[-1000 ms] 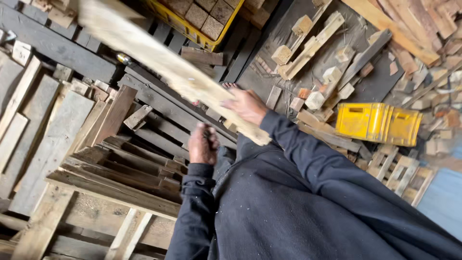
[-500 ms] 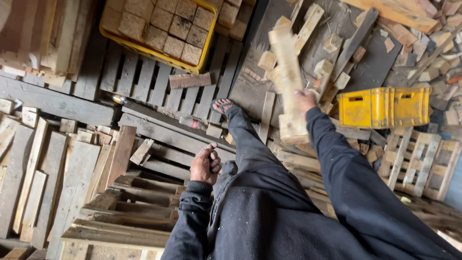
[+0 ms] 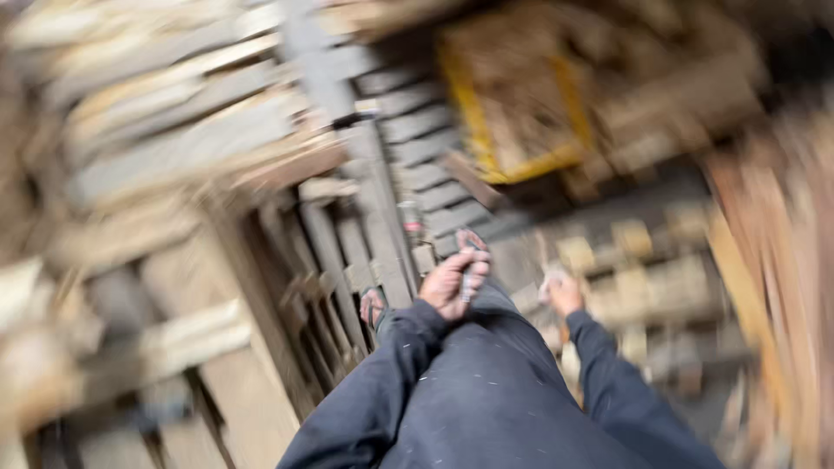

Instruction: The person hammers nails into small wooden blocks placed on a wooden pallet. They repeatedly pick up nails, position the blocks, and drive the nails in with a hammer.

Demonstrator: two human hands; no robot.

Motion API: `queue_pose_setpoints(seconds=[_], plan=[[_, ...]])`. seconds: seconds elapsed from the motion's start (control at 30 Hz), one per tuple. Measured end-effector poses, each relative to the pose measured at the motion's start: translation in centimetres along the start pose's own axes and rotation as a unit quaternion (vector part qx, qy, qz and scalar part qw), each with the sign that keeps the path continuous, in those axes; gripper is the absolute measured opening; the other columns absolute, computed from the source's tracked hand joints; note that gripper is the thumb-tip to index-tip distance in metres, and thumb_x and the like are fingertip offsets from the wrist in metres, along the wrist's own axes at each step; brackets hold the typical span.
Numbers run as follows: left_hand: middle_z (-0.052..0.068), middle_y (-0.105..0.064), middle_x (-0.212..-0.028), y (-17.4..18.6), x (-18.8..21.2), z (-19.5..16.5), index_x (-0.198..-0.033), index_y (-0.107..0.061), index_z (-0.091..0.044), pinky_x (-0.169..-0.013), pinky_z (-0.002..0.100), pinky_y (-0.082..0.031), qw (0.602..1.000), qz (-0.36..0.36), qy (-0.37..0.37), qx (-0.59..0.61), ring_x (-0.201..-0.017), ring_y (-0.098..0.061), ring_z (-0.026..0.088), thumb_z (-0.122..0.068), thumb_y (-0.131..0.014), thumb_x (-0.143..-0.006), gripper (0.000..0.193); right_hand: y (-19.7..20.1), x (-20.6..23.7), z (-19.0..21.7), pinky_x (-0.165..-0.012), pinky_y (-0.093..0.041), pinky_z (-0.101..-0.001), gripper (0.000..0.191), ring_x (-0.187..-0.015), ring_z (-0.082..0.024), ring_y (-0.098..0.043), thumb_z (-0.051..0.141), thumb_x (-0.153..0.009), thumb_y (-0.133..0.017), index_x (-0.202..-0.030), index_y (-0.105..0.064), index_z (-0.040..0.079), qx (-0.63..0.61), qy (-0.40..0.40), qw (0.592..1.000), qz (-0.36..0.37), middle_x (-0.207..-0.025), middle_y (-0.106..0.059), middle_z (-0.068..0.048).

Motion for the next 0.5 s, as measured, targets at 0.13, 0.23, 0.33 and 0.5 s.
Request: queue_pose_setpoints(seconds=[0.13, 0.23, 0.33, 0.5], plan=[[-0.001, -0.063, -0.084, -0.8, 4.7, -7.9, -0.112, -0.061, -0.007, -0.054, 0.024, -0.044, 0.966, 0.122, -0.179, 0.143, -0.067, -0.055, 0.010, -0.027, -0.051, -0.112, 0.022, -17.1, -3.3, 14.5, -0.067, -0.055, -0.0338, 0.021, -0.071, -0.018, -0.065, 0.010, -0.095, -0.063, -0.112, -0.072, 0.002, 0.156, 0.205, 0.944, 0.205, -0.090, -0.072, -0.012], [0.000, -0.061, -0.078, 5.3, 10.4, -9.7, -0.111, -0.060, -0.010, -0.056, 0.028, -0.045, 0.939, 0.022, -0.279, 0.201, -0.062, -0.054, 0.013, -0.033, -0.040, -0.111, 0.030, -28.6, -0.9, 19.4, -0.069, -0.056, -0.0319, 0.027, -0.077, -0.018, -0.067, 0.013, -0.099, -0.060, -0.123, -0.067, 0.002, 0.075, 0.091, 0.889, 0.443, -0.097, -0.072, -0.009], [-0.010, -0.047, -0.059, 9.8, 16.7, -8.5, -0.095, -0.057, -0.019, -0.037, 0.024, -0.029, 0.846, 0.094, -0.452, 0.265, -0.043, -0.038, 0.005, -0.034, -0.048, -0.111, 0.024, -34.6, 3.6, 22.3, -0.072, -0.056, -0.0301, 0.034, -0.083, -0.018, -0.068, 0.015, -0.102, -0.058, -0.133, -0.063, 0.003, 0.117, 0.055, 0.815, 0.565, -0.104, -0.071, -0.007], [-0.007, -0.047, -0.057, 19.8, 24.5, -4.0, -0.096, -0.057, -0.015, -0.037, 0.026, -0.027, 0.812, -0.090, -0.494, 0.298, -0.042, -0.037, 0.006, -0.037, -0.050, -0.105, 0.025, -42.7, 10.2, 24.7, -0.075, -0.055, -0.0348, 0.036, -0.088, -0.025, -0.072, 0.021, -0.104, -0.056, -0.131, -0.062, -0.003, 0.302, 0.152, 0.741, 0.580, -0.107, -0.073, -0.017]])
Point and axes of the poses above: each hand's wrist, its own x-axis away from the middle knuckle, its own y-axis out of the back of the hand, z = x × y, the point moved 8 cm from there along -x, towards the middle knuckle
